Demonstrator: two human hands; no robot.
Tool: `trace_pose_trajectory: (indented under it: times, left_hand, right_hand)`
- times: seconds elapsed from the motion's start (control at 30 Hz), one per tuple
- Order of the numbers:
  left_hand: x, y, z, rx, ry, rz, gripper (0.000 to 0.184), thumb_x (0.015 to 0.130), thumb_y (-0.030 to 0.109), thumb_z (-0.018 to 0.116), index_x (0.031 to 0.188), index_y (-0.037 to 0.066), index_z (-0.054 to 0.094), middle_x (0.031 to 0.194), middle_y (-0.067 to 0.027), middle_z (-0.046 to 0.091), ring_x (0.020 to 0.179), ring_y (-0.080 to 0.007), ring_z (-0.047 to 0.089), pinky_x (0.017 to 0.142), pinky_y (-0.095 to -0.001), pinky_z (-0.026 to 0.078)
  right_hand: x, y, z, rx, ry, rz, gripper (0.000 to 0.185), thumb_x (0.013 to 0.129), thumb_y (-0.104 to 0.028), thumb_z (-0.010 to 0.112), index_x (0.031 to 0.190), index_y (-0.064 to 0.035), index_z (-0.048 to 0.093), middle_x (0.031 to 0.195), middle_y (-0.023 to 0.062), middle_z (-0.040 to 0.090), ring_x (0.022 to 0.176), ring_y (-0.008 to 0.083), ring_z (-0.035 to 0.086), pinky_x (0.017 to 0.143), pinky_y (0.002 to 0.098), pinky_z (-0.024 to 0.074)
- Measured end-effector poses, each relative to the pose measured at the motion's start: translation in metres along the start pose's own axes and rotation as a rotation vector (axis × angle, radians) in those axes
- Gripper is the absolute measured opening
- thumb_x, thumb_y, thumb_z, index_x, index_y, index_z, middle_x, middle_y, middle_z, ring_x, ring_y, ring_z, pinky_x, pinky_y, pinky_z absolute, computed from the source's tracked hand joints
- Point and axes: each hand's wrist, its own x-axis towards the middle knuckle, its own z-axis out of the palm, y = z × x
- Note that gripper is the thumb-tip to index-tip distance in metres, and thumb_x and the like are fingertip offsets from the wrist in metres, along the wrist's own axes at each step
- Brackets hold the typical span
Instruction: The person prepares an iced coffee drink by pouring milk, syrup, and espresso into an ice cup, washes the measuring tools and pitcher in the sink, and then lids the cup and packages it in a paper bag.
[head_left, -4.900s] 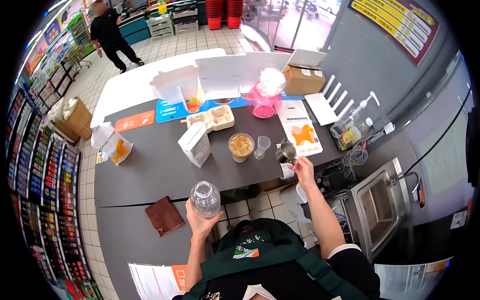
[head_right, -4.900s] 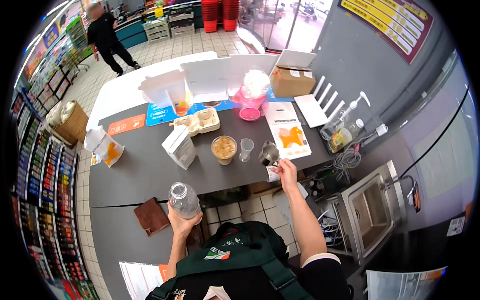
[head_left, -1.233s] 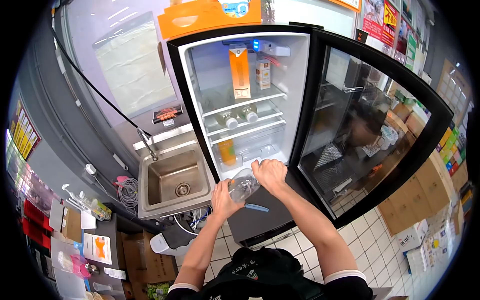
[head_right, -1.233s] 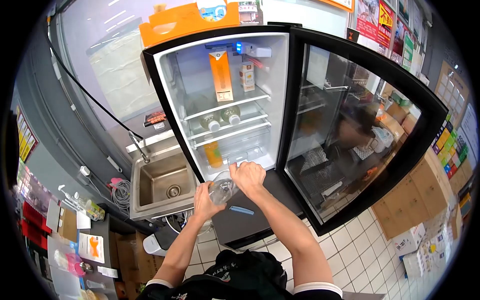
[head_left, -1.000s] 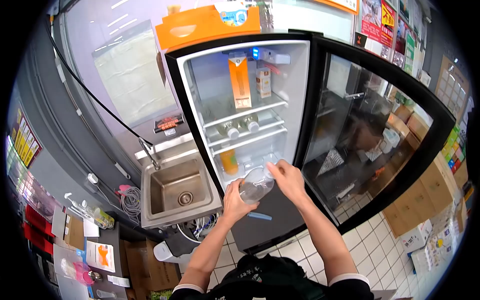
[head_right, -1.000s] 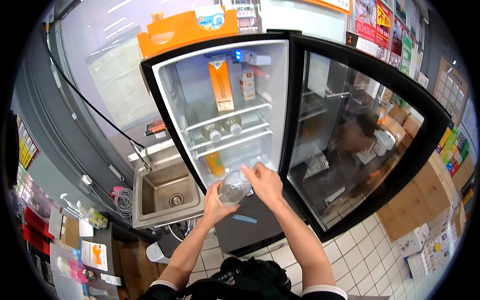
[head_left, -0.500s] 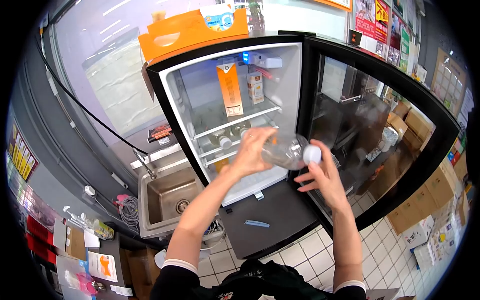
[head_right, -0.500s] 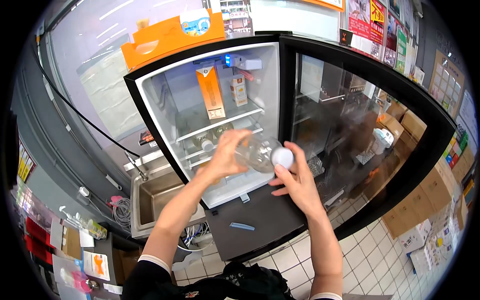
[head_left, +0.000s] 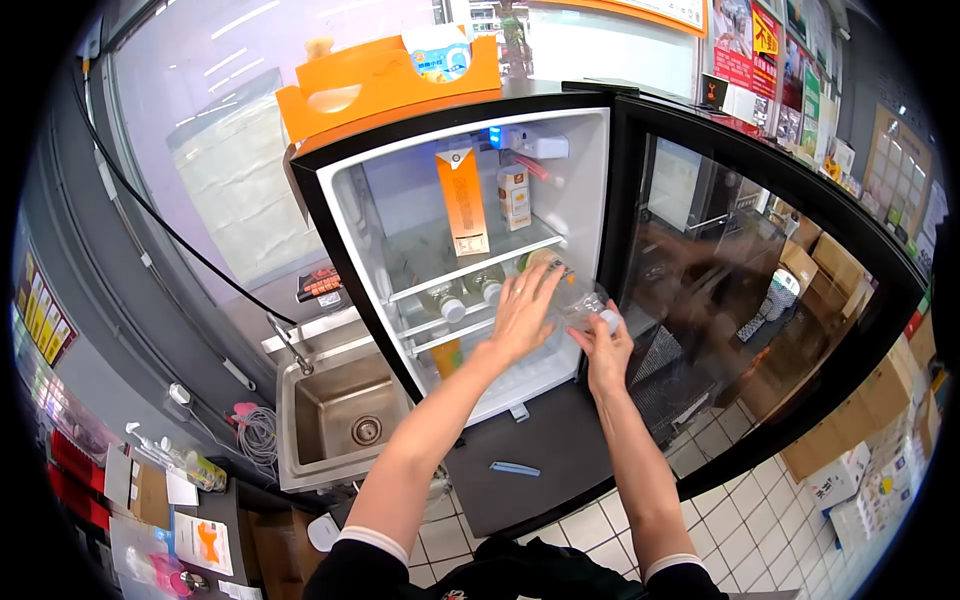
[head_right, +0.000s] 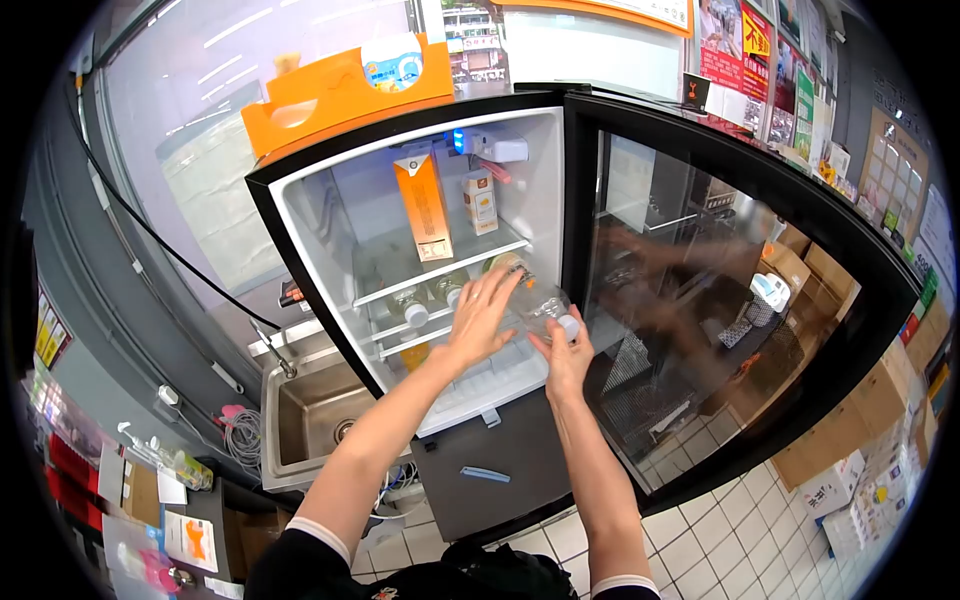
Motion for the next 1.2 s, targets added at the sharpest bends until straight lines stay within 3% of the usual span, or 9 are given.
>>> trace_pose_trajectory:
  times: [0.23,0.43,0.57,0.63,0.67,1.0,1.1,1.13,1.2]
  left_hand:
    - [-0.122,0.017,0.000,-0.161,-0.014,-0.226,0.079,0.065,0.015,0.077,0.134,0.007,0.039,0.135,-0.0178,0.038,0.122,-0.0364,0.039,0.101,-0.0450,0.031]
    - [-0.240,0.049,-0.006,-0.236,-0.071,-0.439,0.074,0.068,0.014,0.076,0.132,0.006,0.040,0.133,-0.0194,0.039,0.120,-0.0372,0.039,0.100,-0.0440,0.034]
    - [-0.299,0.061,-0.011,-0.243,-0.082,-0.608,0.075,0.065,0.014,0.079,0.129,0.003,0.042,0.127,-0.0212,0.043,0.116,-0.0383,0.043,0.098,-0.0422,0.037]
    - [-0.323,0.061,-0.013,-0.229,-0.071,-0.648,0.076,0.064,0.015,0.080,0.129,0.003,0.042,0.126,-0.0212,0.044,0.115,-0.0384,0.044,0.097,-0.0421,0.037]
    - [-0.332,0.062,-0.017,-0.224,-0.070,-0.685,0.077,0.064,0.016,0.080,0.130,0.005,0.041,0.126,-0.0202,0.044,0.115,-0.0384,0.044,0.097,-0.0429,0.037]
    - [-0.339,0.053,-0.011,-0.233,-0.058,-0.687,0.069,0.065,0.018,0.080,0.124,0.004,0.047,0.119,-0.0211,0.049,0.111,-0.0381,0.047,0.093,-0.0427,0.040]
    - [-0.330,0.053,-0.002,-0.303,-0.122,-0.663,0.066,0.067,0.019,0.079,0.123,0.002,0.047,0.117,-0.0202,0.052,0.110,-0.0366,0.048,0.094,-0.0412,0.040]
    - [-0.330,0.050,0.001,-0.373,-0.131,-0.663,0.065,0.070,0.022,0.077,0.124,0.004,0.047,0.118,-0.0220,0.050,0.111,-0.0382,0.048,0.095,-0.0400,0.040]
    - [-0.322,0.051,-0.001,-0.389,-0.120,-0.641,0.064,0.071,0.023,0.077,0.124,0.004,0.048,0.118,-0.0215,0.050,0.111,-0.0379,0.048,0.095,-0.0402,0.041]
  right_hand:
    - [0.014,0.058,0.030,-0.149,0.085,-0.246,0.067,0.086,-0.006,0.059,0.142,-0.0006,0.023,0.109,0.0164,0.054,0.087,0.0209,0.061,0.075,0.0319,0.0562]
    - [0.009,0.074,0.042,-0.419,0.305,-0.443,0.065,0.090,-0.011,0.057,0.144,-0.0070,0.022,0.066,0.0125,0.063,0.063,0.0186,0.062,0.064,0.0294,0.0496]
    - [0.007,0.081,0.050,-0.539,0.311,-0.336,0.064,0.089,-0.008,0.057,0.143,-0.0055,0.024,0.099,0.0255,0.063,0.086,0.0299,0.066,0.078,0.0348,0.0500]
    - [0.019,0.106,0.053,-0.811,0.374,-0.865,0.063,0.089,-0.006,0.056,0.144,-0.0075,0.025,0.121,0.0246,0.052,0.109,0.0329,0.054,0.091,0.0392,0.0426]
    - [0.022,0.108,0.055,-0.760,0.260,-0.787,0.063,0.088,-0.005,0.057,0.143,-0.0080,0.027,0.138,0.0257,0.034,0.122,0.0378,0.040,0.100,0.0432,0.0350]
    - [-0.011,0.117,0.023,-0.986,-0.102,-0.588,0.061,0.085,-0.011,0.059,0.137,0.0021,0.030,0.131,0.0285,0.037,0.120,0.0432,0.038,0.101,0.0440,0.0331]
    - [-0.100,0.114,-0.068,-1.040,-0.562,-0.211,0.028,0.087,-0.020,0.058,0.104,0.0024,0.059,0.092,0.0224,0.060,0.087,0.0379,0.059,0.075,0.0419,0.0472]
    - [-0.138,0.116,-0.109,-0.914,-0.605,-0.124,0.019,0.087,-0.020,0.057,0.091,-0.0017,0.060,0.077,0.0146,0.063,0.071,0.0241,0.063,0.064,0.0341,0.0484]
    - [-0.197,0.115,-0.221,-1.016,-0.685,0.362,0.023,0.086,-0.021,0.058,0.098,-0.0019,0.063,0.069,0.0101,0.065,0.067,0.0164,0.066,0.062,0.0311,0.0516]
